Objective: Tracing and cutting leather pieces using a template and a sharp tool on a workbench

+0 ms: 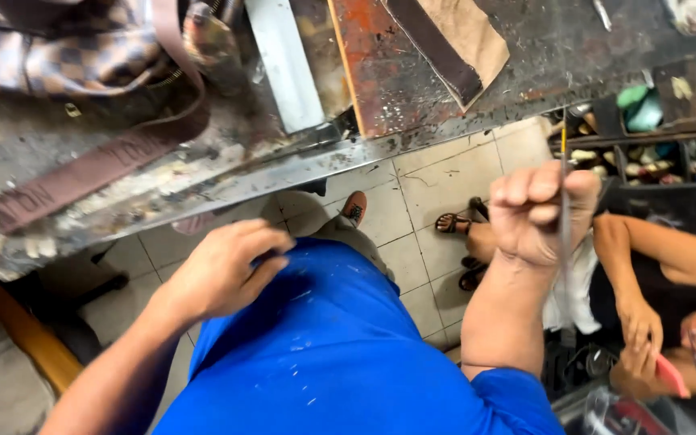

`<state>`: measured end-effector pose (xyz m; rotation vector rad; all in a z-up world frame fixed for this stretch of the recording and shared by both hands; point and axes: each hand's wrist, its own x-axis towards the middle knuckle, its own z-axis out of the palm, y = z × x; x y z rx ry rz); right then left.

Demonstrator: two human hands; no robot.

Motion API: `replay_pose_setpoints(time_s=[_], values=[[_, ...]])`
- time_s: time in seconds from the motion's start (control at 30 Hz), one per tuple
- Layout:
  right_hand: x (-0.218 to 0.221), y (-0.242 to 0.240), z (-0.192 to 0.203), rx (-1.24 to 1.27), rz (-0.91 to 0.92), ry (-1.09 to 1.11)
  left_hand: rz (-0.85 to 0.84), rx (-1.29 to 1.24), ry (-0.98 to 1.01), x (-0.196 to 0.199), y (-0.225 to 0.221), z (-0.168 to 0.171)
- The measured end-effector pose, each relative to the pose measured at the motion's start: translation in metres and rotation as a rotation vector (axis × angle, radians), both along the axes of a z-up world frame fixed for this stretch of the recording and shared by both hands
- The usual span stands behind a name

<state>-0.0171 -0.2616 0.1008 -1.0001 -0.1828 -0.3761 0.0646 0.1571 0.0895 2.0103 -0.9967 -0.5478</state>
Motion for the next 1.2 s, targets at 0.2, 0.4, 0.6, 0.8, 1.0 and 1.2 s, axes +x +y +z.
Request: replay_pose_setpoints(time_s=[0.2,0.4,0.6,0.8,1.0,1.2], values=[[0.065,-0.060,-0.005,-0.685,-0.423,-0.079,0.104,-0.304,-0.440,0.079,-0.180,0.054],[0.132,-0.073,-0.004,-1.118,-0.059,-0.126,0.407,-0.219,-0.759,0.154,-0.281,-0.007],[0.144,-0.073,-0.024,-1.308,-0.046,-0.242,0.490,0.027,-0.782,0.159,-0.279,-0.037],[0.142,-0.062,-0.011,-1.491,-0.108,-0.428,0.534,0.023,-0.928,0.144,-0.273,-0.025],[0.141,-0.070,-0.018,-1.505,-0.036,-0.470,0.671,0.331,-0.726,0.103,-0.281,-0.026],[0.141,-0.072,-0.036,-1.422,-0.078,-0.439,0.733,0.330,-0.663,0.099,-0.281,-0.024]])
